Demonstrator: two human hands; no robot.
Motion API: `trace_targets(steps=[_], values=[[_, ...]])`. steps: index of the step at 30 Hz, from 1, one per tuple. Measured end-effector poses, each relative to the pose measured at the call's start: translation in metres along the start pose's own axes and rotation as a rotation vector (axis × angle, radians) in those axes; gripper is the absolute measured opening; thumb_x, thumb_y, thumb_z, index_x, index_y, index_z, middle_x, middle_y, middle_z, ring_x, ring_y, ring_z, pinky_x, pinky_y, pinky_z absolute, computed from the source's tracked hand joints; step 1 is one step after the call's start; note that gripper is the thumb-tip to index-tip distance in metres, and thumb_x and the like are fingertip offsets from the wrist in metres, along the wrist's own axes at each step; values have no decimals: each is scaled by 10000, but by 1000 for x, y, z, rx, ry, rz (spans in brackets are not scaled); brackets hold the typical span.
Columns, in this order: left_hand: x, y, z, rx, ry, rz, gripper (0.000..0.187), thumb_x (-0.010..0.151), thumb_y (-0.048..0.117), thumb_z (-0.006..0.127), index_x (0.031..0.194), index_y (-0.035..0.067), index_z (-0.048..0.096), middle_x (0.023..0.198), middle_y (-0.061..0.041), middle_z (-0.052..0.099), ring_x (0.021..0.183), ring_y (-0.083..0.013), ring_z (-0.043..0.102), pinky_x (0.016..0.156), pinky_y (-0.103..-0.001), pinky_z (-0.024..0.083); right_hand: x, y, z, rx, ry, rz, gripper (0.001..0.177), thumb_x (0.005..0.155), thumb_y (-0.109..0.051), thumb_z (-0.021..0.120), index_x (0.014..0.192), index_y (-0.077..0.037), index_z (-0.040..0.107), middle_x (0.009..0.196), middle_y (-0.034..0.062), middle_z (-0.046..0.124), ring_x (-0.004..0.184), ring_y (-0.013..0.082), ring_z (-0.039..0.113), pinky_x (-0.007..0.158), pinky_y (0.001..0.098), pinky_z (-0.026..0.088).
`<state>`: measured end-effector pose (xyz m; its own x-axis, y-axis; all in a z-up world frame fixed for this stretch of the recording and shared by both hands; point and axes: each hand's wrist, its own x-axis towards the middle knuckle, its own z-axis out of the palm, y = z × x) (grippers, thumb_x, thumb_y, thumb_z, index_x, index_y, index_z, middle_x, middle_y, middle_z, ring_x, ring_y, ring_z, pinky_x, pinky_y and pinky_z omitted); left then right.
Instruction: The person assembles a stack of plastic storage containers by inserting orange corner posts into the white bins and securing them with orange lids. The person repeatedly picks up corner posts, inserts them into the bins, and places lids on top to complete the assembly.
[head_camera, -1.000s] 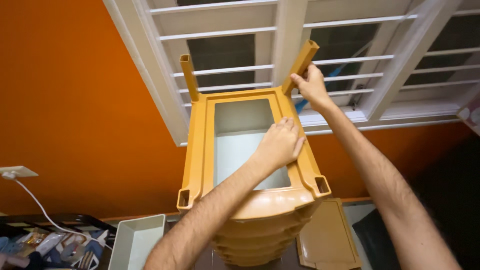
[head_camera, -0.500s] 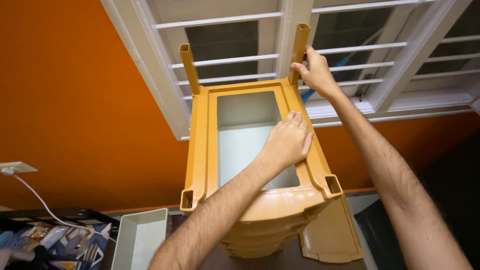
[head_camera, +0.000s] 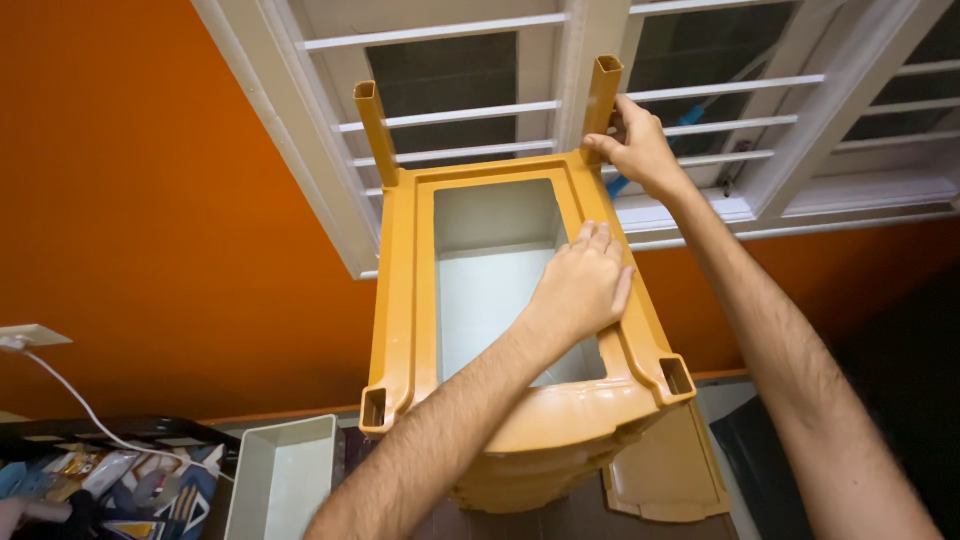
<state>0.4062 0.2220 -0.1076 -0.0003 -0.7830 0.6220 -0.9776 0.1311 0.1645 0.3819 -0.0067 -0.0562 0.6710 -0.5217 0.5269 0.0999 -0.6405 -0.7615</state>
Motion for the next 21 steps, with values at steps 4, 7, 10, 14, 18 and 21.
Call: trace_targets(steps=[4,7,10,14,18,21], values=[[0,1,-1,6,0,-3,441,936,257,599,1153,-122,656,1313,-340,622,1314,-452,562,1044,-495,495,-1,-2,1,39,-10,6,411,950,61,665,1330,23,512,1224,130,699,1079,188,709,880,347,642],[1,1,-1,6,-1,-1,435,937,254,598,1151,-120,656,1316,-336,622,1316,-446,565,1055,-493,494,3,-1,-1,87,-31,44,404,961,60,650,1330,15,492,1216,124,683,1071,191,710,863,351,654],[-1,1,-2,6,-6,-3,432,938,253,598,1151,-119,655,1318,-336,620,1318,-446,564,1051,-491,495,3,2,1,126,-32,22,401,969,73,643,1332,15,482,1221,126,671,1090,198,710,880,351,659],[-1,1,-3,2,1,-6,435,942,251,598,1162,-120,652,1318,-335,620,1314,-444,568,1040,-492,498,4,1,3,114,10,39,426,966,66,638,1350,1,463,1223,123,670,1085,200,713,849,355,666],[0,2,-4,-2,13,-4,438,939,249,601,1166,-121,653,1321,-335,619,1307,-445,572,1035,-492,503,8,-6,-1,88,100,21,531,1000,7,676,1469,-27,428,1223,156,687,1082,221,717,853,359,664],[0,2,-3,1,7,-3,460,936,252,604,1184,-132,647,1327,-339,614,1298,-445,573,1018,-488,509,9,-17,-4,-40,237,-187,609,1023,-7,697,1535,-21,367,1285,203,656,1117,246,737,880,358,639]])
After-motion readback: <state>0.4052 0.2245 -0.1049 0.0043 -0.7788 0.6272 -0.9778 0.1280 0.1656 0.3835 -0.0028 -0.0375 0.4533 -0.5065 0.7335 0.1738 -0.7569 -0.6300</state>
